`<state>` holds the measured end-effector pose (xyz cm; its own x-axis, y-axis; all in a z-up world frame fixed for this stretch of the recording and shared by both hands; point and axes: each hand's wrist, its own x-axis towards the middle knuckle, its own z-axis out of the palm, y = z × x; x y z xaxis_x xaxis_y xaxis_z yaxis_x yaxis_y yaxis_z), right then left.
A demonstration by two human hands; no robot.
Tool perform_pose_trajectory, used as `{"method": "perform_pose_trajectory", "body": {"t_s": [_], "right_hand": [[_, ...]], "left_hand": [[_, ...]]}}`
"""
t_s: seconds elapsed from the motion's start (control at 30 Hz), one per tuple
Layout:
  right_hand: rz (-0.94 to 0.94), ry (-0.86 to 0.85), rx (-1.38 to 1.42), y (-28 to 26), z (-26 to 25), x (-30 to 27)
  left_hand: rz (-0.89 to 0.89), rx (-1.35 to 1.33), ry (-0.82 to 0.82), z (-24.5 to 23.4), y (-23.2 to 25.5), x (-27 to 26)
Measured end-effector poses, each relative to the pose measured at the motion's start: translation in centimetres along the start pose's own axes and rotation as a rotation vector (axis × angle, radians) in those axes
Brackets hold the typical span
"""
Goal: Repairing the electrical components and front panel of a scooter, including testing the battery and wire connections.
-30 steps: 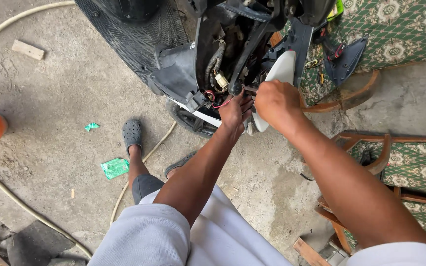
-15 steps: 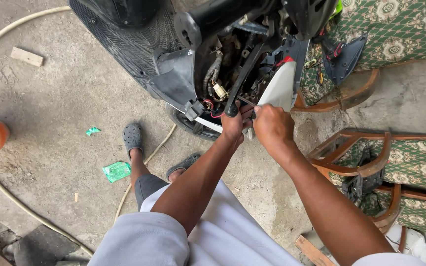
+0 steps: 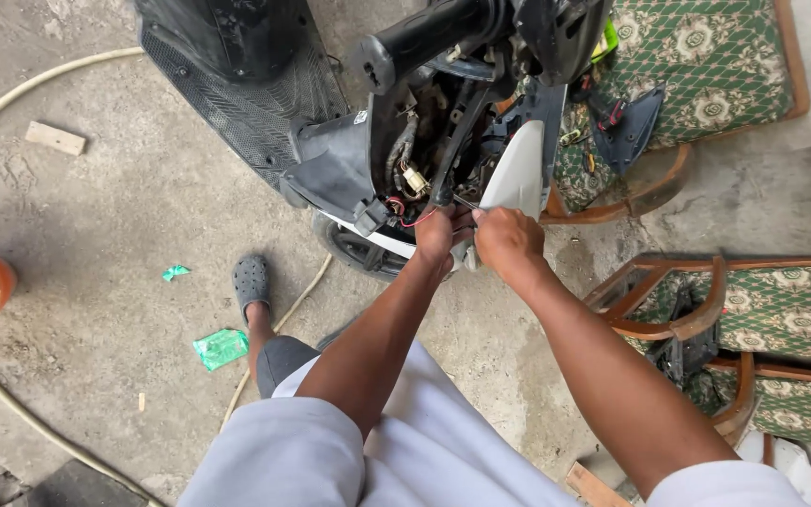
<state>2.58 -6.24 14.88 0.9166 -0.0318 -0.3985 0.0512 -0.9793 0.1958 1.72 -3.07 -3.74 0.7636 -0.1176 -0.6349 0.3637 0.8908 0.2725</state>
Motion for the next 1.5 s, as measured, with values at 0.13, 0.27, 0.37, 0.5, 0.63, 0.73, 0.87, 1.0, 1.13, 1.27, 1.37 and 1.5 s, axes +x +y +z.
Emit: {"method": "perform_pose_trajectory", "body": {"t_s": [0.13, 0.27, 0.37, 0.5, 0.63, 0.73, 0.87, 1.0, 1.13, 1.27, 1.37, 1.5], "right_hand": [[0.043, 0.013, 0.027, -1.1, -1.0, -0.9], [0.049, 0.000, 0.026, -1.3, -1.2, -1.0], [0.028, 0.037, 0.032, -0.9, -0.7, -1.0], [0.003, 0.076, 0.029, -0.5, -0.2, -0.8], [-0.005, 0.073, 0.031, -0.5, -0.6, -0.8], [-0.016, 0.064, 0.035, -0.3, -0.3, -0.5], [-0.014, 0.089, 0.025, 0.9, 2.4, -0.5], [-0.027, 0.127, 0.089, 1.1, 3.2, 0.0], [-0.044, 0.150, 0.085, 0.8, 2.7, -0.5], [0.002, 0.118, 0.113, 1.4, 4.2, -0.5], [0.003, 0.152, 0.116, 1.9, 4.2, -0.8], [-0.055, 0.156, 0.138, 1.8, 4.2, -0.8]], "left_hand": [[-0.019, -0.026, 0.019, 0.2, -0.4, -0.7], [-0.057, -0.001, -0.003, 1.1, 0.6, -1.9], [-0.074, 0.035, 0.008, 1.7, 1.3, -3.0], [-0.021, -0.030, -0.110, 1.4, 0.5, -2.0], [-0.022, -0.112, -0.123, 1.2, 0.7, -2.3], [0.005, -0.141, -0.162, 1.4, 1.8, -3.3], [-0.004, -0.114, -0.134, 2.1, 2.4, -4.2], [0.002, -0.064, -0.109, 1.7, 1.8, -3.4], [0.010, -0.089, -0.093, 1.4, 2.6, -3.6], [0.016, -0.068, -0.143, 1.4, 2.6, -3.7], [-0.006, -0.075, -0.144, 0.8, 0.5, -1.8], [-0.074, -0.092, -0.111, 1.2, 2.5, -3.3]]}}
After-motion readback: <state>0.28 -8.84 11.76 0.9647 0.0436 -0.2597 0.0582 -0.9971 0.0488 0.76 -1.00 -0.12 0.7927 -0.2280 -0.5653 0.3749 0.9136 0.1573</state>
